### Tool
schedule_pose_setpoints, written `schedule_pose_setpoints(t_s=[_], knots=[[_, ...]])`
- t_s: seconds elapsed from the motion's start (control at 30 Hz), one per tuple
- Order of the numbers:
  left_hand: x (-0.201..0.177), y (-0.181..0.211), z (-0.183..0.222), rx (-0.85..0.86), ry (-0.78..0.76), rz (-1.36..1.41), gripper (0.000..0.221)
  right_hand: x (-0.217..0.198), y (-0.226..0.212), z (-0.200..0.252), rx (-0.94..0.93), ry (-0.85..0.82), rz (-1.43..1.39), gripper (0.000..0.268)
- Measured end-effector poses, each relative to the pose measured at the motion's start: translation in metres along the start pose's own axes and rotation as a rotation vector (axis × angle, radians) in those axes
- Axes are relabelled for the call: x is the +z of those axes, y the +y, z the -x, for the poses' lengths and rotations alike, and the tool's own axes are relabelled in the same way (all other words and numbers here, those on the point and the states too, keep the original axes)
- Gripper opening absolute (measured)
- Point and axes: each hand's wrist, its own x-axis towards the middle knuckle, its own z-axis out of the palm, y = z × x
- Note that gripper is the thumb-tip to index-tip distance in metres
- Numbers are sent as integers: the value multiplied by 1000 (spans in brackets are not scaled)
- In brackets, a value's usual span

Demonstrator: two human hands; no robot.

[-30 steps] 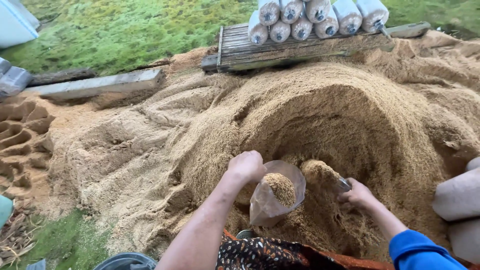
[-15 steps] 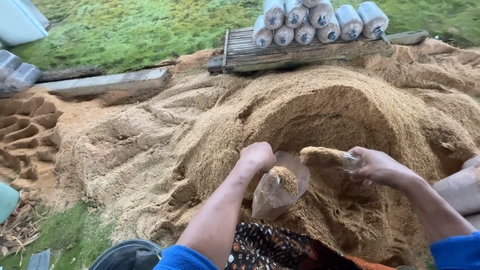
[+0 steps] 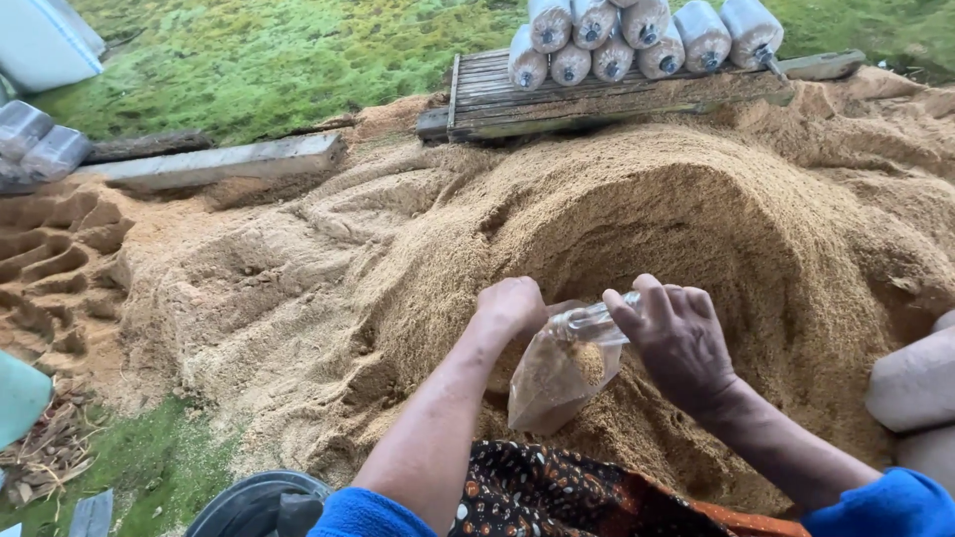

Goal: Filling plastic bags with grain or husks from a large pile using a hand scoop

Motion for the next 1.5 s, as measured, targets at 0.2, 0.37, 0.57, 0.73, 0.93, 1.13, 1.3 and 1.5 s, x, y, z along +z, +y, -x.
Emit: schedule_pose_setpoints(t_s=[0.2, 0.37, 0.57, 0.73, 0.93, 1.13, 1.3, 1.5], knots=[[-9, 0, 14, -16, -14, 33, 44, 61, 46, 63, -28, 118, -230, 66], [-30, 12, 39, 3, -62, 44, 53, 83, 81, 128, 517, -141, -318, 63], [-14, 4, 17, -17, -93, 3, 50, 164, 110, 327, 956, -995, -233, 55], [-5, 2, 3, -42, -111, -137, 40, 116, 63, 270, 946, -1314, -173, 20], [22, -17, -26, -25, -129, -25, 48, 237, 18, 301, 1052, -1144, -311, 51], [22, -18, -24, -8, -139, 13, 45, 210, -7, 235, 1132, -1210, -513, 50], [22, -18, -23, -21, -144, 15, 43, 209, 5, 242, 1148, -1090, -659, 53], [16, -13, -16, -26, -111, -9, 47, 199, 27, 252, 1272, -1028, -880, 73]])
